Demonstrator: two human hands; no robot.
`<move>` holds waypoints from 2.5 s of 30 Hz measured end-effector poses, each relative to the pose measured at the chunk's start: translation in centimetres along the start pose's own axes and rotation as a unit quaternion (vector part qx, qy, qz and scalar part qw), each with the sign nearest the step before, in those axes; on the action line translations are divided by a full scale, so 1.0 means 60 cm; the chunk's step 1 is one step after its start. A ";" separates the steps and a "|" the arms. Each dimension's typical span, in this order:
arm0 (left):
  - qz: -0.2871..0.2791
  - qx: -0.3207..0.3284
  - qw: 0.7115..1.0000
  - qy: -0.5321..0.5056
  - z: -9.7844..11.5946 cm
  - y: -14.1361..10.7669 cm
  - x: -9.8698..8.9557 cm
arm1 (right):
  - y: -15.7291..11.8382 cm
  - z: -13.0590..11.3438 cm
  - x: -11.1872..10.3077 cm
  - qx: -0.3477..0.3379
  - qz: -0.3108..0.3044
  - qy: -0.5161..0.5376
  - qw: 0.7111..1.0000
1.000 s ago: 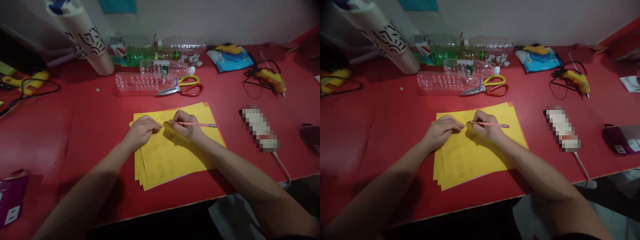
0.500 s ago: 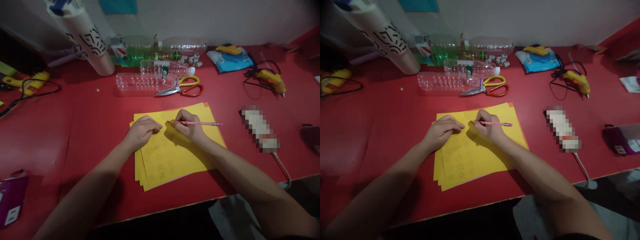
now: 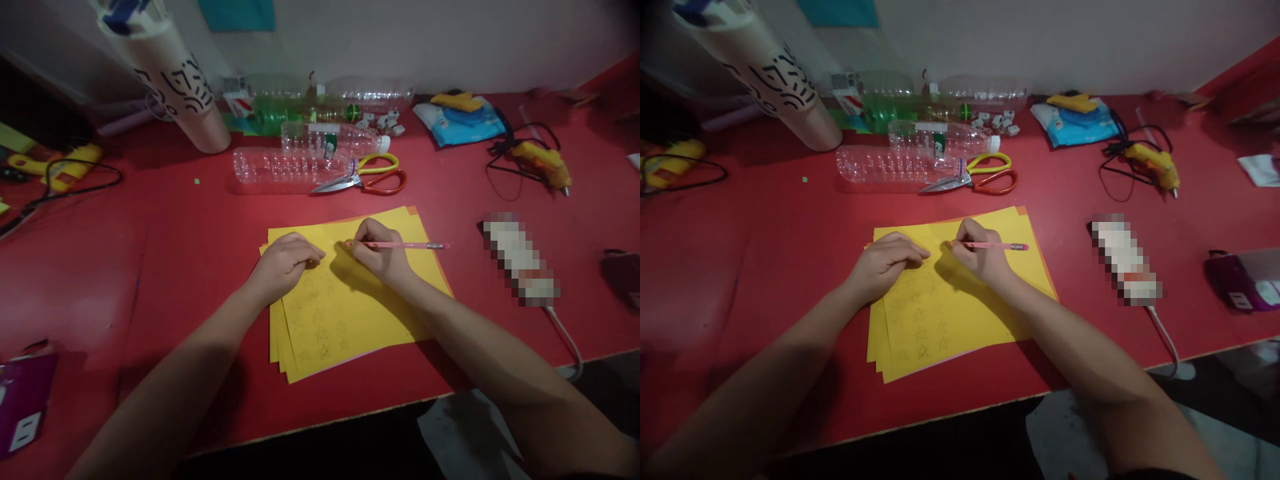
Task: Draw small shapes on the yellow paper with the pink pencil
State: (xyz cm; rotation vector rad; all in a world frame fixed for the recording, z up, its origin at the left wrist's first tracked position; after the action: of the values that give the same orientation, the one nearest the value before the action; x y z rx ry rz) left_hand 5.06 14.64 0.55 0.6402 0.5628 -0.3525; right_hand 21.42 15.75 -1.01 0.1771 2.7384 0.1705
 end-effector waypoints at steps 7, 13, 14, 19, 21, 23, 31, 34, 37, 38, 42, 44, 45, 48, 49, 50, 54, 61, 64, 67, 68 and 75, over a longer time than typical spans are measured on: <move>0.003 0.000 1.000 0.003 0.002 0.001 0.000 | 0.001 -0.001 -0.001 -0.005 -0.002 -0.011 1.000; -0.001 0.005 1.000 0.007 0.003 0.001 0.000 | -0.001 -0.011 0.004 -0.029 -0.021 -0.021 0.999; -0.001 0.006 1.000 0.009 0.004 0.001 -0.001 | -0.001 -0.012 0.006 -0.034 -0.027 -0.021 0.999; 0.001 0.007 1.000 0.012 0.005 0.001 -0.002 | -0.004 -0.011 0.014 -0.052 -0.042 -0.024 0.997; 0.002 0.007 1.000 0.010 0.003 0.001 -0.001 | -0.006 -0.012 0.016 -0.060 -0.047 -0.023 0.997; 0.002 0.006 1.000 0.008 0.002 0.000 -0.001 | -0.008 -0.015 0.019 -0.069 -0.055 -0.018 0.996; -0.006 -0.001 1.000 0.010 0.000 0.001 0.000 | -0.013 -0.023 0.028 -0.084 -0.085 -0.020 0.993; -0.008 0.005 1.000 0.006 0.003 0.002 0.001 | -0.014 -0.028 0.027 -0.092 -0.090 -0.012 0.992; -0.004 0.010 1.000 0.009 0.003 0.002 0.000 | -0.016 -0.031 0.028 -0.096 -0.096 -0.005 0.991; -0.001 0.012 1.000 0.010 0.004 0.002 -0.001 | -0.017 -0.031 0.028 -0.093 -0.096 -0.007 0.991; 0.000 0.008 1.000 0.010 0.003 0.002 -0.001 | -0.015 -0.024 0.029 -0.065 -0.097 -0.005 0.993; -0.005 0.001 1.000 0.010 0.002 0.001 0.000 | -0.010 -0.017 0.024 -0.032 -0.087 0.023 0.995; -0.007 0.000 1.000 0.010 0.002 0.001 0.001 | -0.006 -0.011 0.020 -0.007 -0.076 0.049 0.996; -0.006 0.010 1.000 0.010 0.002 0.000 -0.002 | 0.002 0.008 0.005 0.071 -0.035 0.129 0.988; -0.006 0.013 1.000 0.013 0.001 0.000 -0.004 | 0.003 0.012 0.002 0.088 -0.030 0.143 0.985; -0.006 0.015 1.000 0.017 -0.001 0.000 -0.005 | 0.004 0.013 0.000 0.096 -0.032 0.148 0.984; -0.002 0.014 0.999 0.034 -0.010 0.000 -0.011 | -0.003 -0.007 0.013 0.048 -0.099 0.113 0.987; 0.025 0.011 0.999 -0.025 -0.001 -0.001 -0.012 | -0.012 -0.013 0.031 0.010 -0.112 0.073 0.991; 0.017 0.002 0.999 -0.036 -0.002 -0.001 -0.009 | -0.014 -0.014 0.032 0.001 -0.117 0.063 0.991; 0.006 -0.008 0.999 -0.031 -0.005 0.000 -0.008 | -0.017 -0.020 0.032 -0.004 -0.122 0.069 0.990; 0.003 -0.010 1.000 -0.029 -0.006 0.000 -0.008 | -0.018 -0.022 0.032 -0.006 -0.125 0.072 0.990; 0.003 -0.028 0.999 -0.030 -0.009 0.001 -0.010 | -0.018 -0.024 0.032 -0.024 -0.116 0.047 0.992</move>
State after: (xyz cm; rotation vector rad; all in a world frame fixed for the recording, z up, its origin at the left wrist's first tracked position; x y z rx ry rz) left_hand 4.42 15.12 0.61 0.5746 0.5111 -0.3485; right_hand 18.97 14.81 -0.57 -0.1675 2.8177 0.1823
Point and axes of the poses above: each hand's wrist, its own y-axis towards the middle knuckle, its own x-axis out of the palm, z = x × y, the point moved 9 cm from there along y, towards the middle knuckle, and after that the axes turned 9 degrees about z, right-handed, at the moved point
